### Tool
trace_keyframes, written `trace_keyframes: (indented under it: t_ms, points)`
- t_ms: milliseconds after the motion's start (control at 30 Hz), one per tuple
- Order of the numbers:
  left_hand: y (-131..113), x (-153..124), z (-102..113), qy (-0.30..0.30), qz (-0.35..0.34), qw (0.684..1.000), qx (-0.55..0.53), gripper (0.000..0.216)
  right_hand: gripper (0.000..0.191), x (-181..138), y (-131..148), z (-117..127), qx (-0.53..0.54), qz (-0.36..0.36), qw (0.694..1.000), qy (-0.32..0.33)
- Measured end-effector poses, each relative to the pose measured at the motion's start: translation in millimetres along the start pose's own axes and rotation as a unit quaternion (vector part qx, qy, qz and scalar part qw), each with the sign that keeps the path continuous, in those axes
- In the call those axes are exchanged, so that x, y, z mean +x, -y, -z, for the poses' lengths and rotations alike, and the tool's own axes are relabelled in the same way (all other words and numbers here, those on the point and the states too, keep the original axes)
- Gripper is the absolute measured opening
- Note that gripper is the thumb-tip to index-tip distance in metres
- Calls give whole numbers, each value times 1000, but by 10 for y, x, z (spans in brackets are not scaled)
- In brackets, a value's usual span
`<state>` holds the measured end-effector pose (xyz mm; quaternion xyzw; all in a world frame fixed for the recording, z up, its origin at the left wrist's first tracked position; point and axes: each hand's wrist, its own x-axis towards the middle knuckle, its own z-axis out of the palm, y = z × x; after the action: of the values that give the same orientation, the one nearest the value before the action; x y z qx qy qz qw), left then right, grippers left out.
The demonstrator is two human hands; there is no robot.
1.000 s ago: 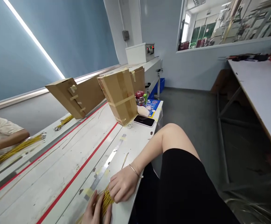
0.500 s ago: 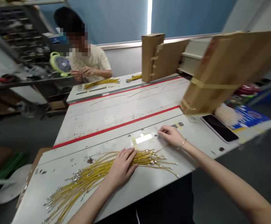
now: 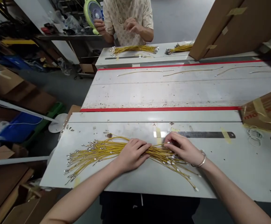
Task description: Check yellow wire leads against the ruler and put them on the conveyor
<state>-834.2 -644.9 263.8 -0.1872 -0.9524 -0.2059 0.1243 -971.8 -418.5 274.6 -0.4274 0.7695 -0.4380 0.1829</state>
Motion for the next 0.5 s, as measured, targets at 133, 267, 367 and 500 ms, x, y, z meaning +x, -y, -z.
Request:
trace_keyframes:
  t_ms: [133, 267, 367, 500]
  points:
    - [12, -20, 73, -49, 18, 996, -67, 41, 25, -32, 37, 9, 81, -17, 995, -52]
    - [-117, 76, 160, -59, 39, 986, -149, 33, 22, 5, 219, -41, 120, 13, 991, -64]
    - [-269, 244, 209, -1, 68, 967, -246, 22, 17, 70, 401, -112, 132, 50, 990, -24]
    - [-288, 361, 293, 24, 95, 962, -256, 20, 9, 76, 509, -64, 210, 54, 970, -110]
